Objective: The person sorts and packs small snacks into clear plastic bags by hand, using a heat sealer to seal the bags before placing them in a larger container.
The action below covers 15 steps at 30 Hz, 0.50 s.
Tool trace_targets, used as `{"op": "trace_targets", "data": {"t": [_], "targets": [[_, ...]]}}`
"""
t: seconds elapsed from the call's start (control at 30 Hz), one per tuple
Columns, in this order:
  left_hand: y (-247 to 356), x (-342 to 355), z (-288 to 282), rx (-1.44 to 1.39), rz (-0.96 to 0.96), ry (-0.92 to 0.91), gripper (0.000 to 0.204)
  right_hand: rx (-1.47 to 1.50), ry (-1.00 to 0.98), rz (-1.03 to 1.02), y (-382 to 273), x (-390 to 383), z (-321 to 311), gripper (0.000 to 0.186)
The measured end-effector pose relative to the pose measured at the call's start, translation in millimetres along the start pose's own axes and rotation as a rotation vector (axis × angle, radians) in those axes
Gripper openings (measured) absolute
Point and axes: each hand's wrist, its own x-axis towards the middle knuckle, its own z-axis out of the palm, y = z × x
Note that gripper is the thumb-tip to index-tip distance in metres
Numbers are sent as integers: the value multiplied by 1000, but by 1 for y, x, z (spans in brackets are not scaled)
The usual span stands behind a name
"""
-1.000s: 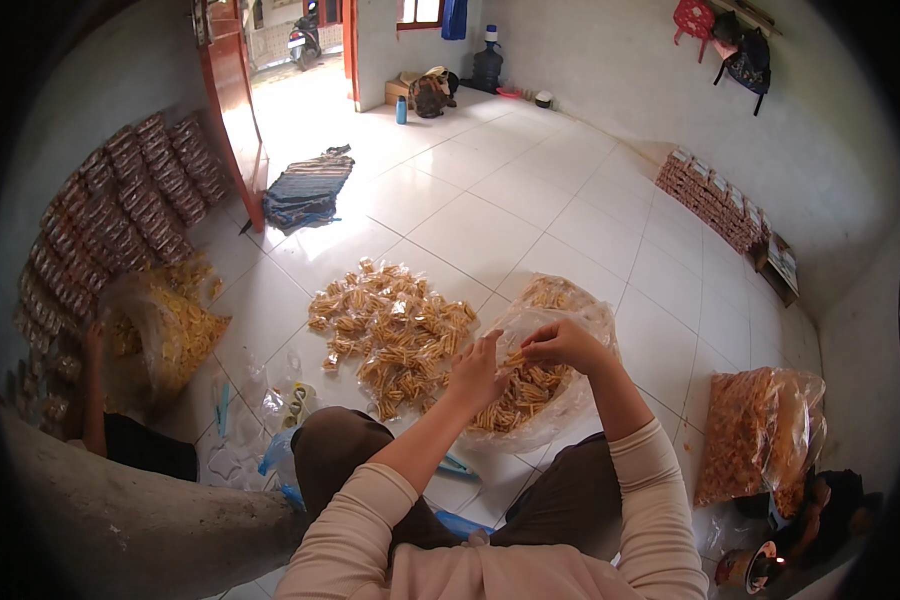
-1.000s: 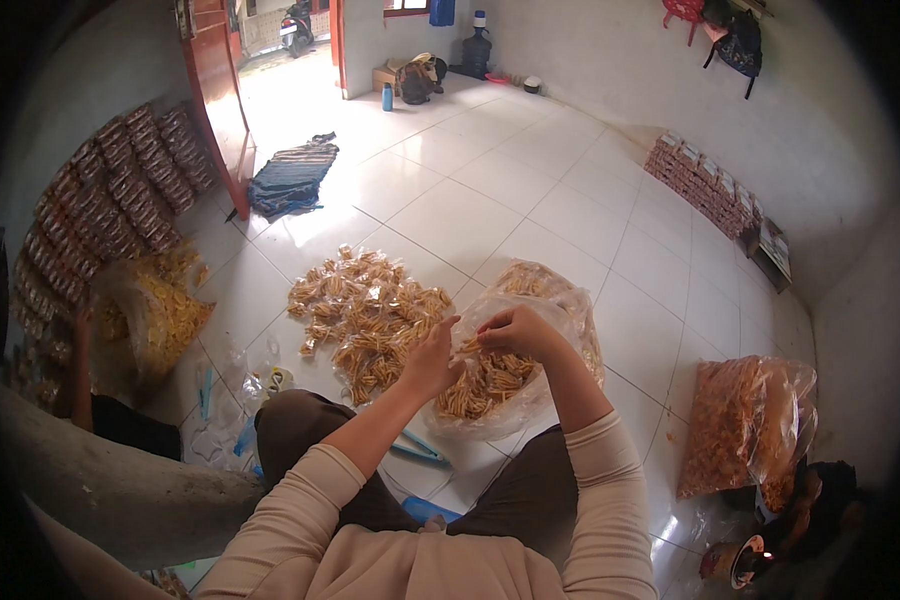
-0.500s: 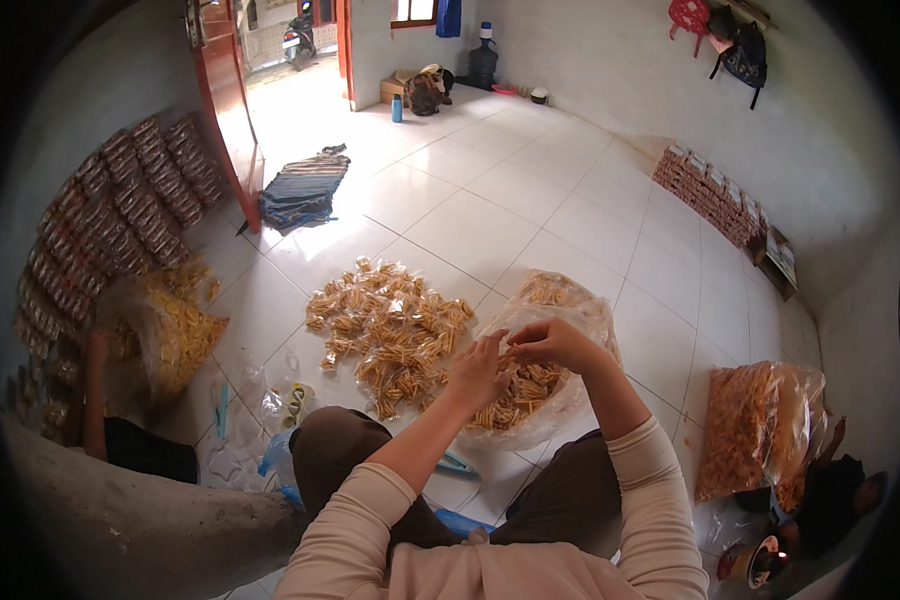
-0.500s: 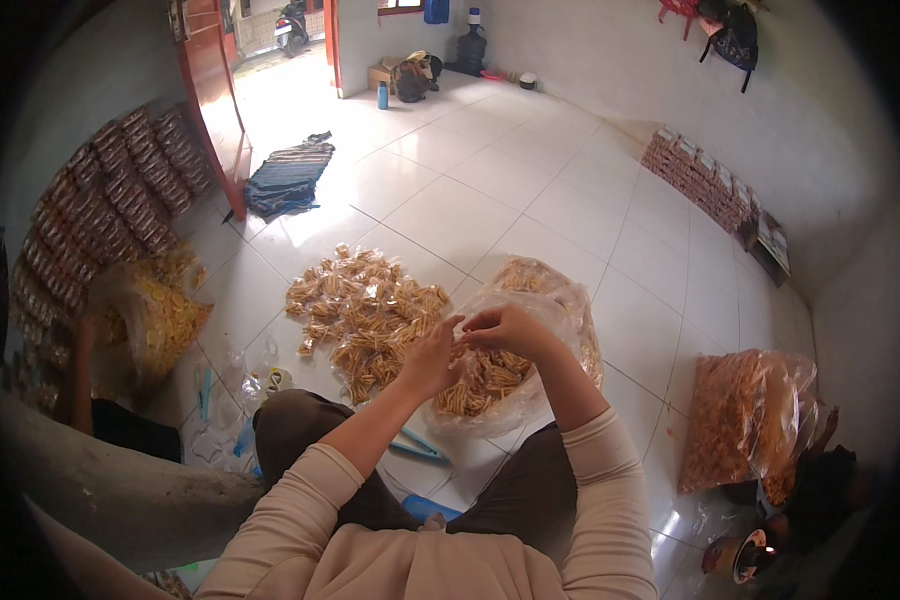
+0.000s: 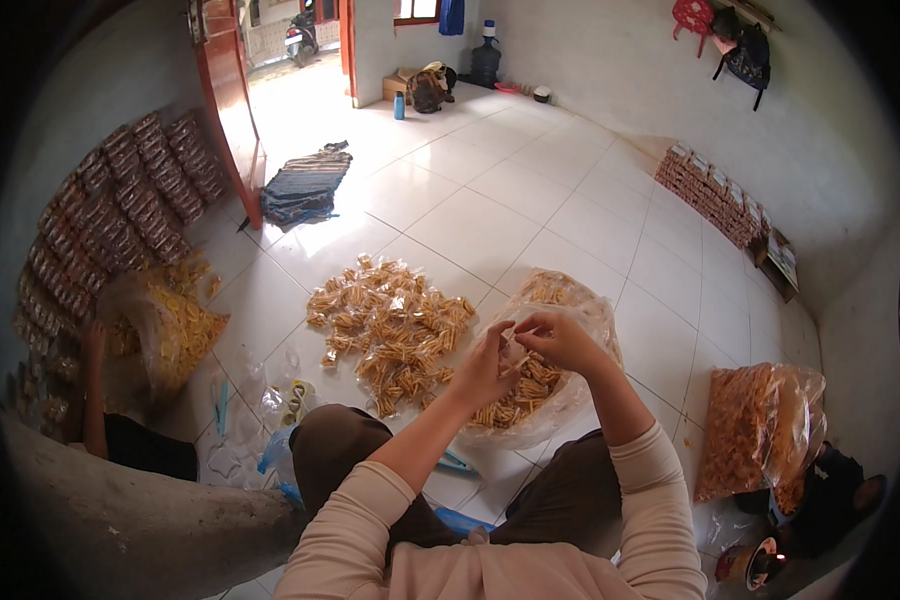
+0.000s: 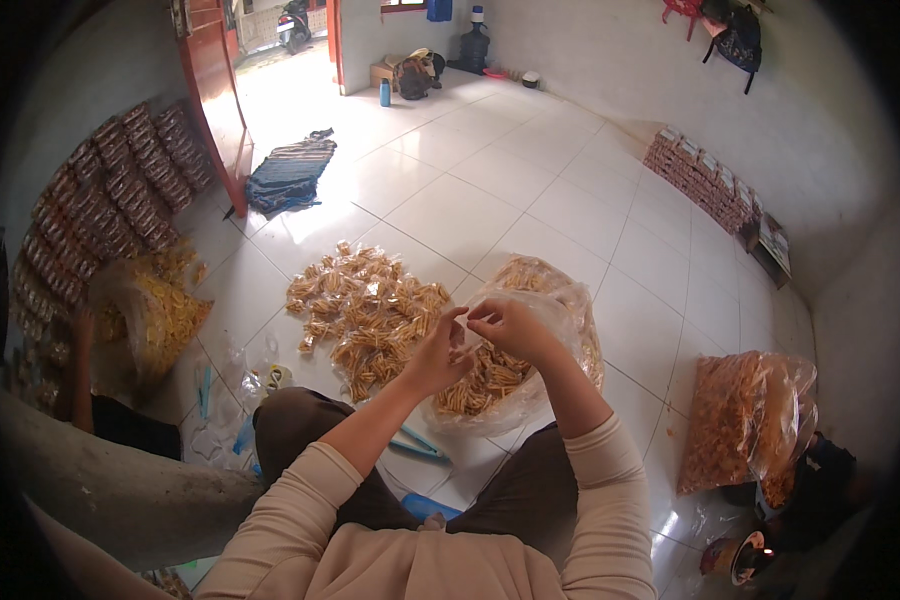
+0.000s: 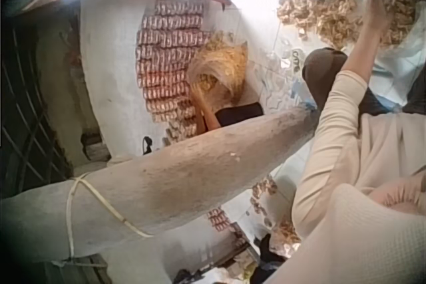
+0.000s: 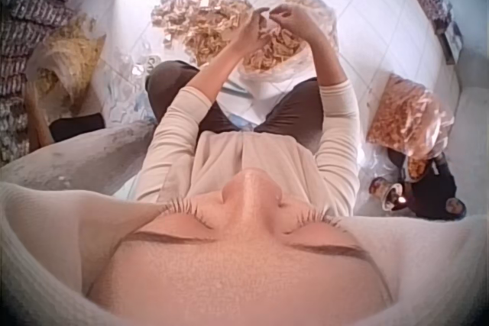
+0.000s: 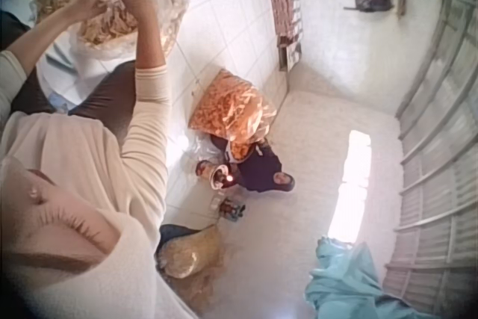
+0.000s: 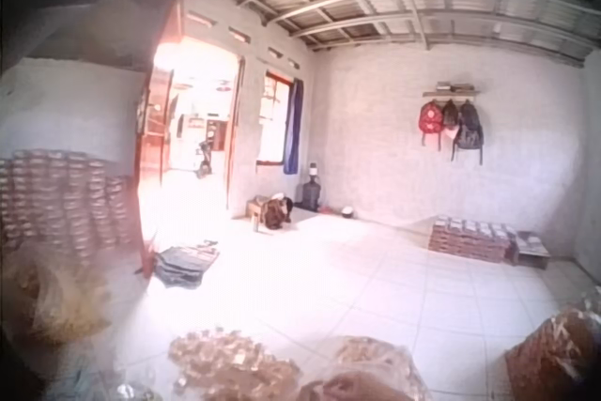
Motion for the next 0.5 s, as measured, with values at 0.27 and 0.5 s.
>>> {"op": "trace_targets", "data": {"t": [0.27, 0.5], "targets": [[-1, 2, 0, -144, 38, -30, 68, -5, -102, 125, 7, 1, -3, 25], [-14, -1, -6, -361, -201, -88, 55, 2, -82, 126, 14, 10, -14, 33]]}}
